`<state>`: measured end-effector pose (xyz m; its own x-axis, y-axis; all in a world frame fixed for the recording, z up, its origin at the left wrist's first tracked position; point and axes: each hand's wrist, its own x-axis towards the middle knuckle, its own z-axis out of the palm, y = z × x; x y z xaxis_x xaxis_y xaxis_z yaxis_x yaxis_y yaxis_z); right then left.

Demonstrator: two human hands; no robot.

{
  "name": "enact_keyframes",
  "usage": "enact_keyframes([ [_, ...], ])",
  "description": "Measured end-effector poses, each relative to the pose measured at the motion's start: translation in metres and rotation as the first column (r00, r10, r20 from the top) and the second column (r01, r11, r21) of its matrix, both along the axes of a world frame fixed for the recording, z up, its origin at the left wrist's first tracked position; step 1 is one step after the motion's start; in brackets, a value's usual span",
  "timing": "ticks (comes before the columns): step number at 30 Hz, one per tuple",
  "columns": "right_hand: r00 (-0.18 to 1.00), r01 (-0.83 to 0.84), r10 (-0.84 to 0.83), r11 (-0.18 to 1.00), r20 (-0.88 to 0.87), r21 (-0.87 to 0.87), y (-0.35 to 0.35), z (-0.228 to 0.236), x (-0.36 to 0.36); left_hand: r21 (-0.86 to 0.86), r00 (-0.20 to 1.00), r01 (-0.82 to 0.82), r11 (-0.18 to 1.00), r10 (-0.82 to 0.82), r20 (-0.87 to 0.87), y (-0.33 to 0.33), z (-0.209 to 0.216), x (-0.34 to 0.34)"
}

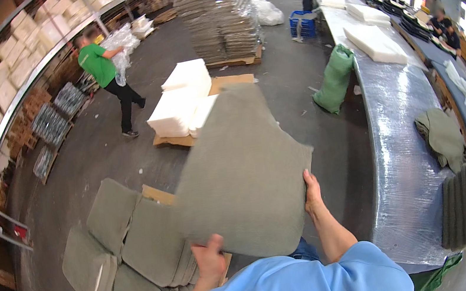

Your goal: The person folds green fabric pieces and stacks them on a table. Then they place white foam pads on the table, add loose white stuffing from a green bag onto the foam, and cover the foam with a white sheet. The person works by hand in a warehouse setting.

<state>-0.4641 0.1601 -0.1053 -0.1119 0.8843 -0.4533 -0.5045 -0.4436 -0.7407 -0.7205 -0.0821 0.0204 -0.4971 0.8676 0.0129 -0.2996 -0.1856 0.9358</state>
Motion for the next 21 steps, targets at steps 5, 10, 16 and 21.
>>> enact_keyframes([
  [5, 0.996, 0.070, -0.037, 0.892, -0.081, 0.447, 0.061, 0.124, -0.043, 0.023, 0.862, -0.321, 0.947, 0.282, 0.421, 0.084, 0.019, -0.082],
  [10, 0.965, 0.036, 0.209, 0.488, -0.157, 0.872, 0.166, 0.246, -0.083, -0.007, 0.872, -0.158, 0.987, 0.143, 0.469, 0.134, 0.030, -0.117],
  [16, 0.888, -0.113, 0.405, 0.650, -0.217, 0.752, 0.255, 0.295, -0.166, -0.070, 0.831, -0.146, 0.987, 0.161, 0.532, 0.169, -0.034, -0.106],
  [21, 0.825, -0.125, 0.508, 0.591, -0.247, 0.797, 0.243, 0.290, -0.220, -0.128, 0.841, -0.203, 0.971, 0.240, 0.484, 0.133, -0.081, -0.117],
])
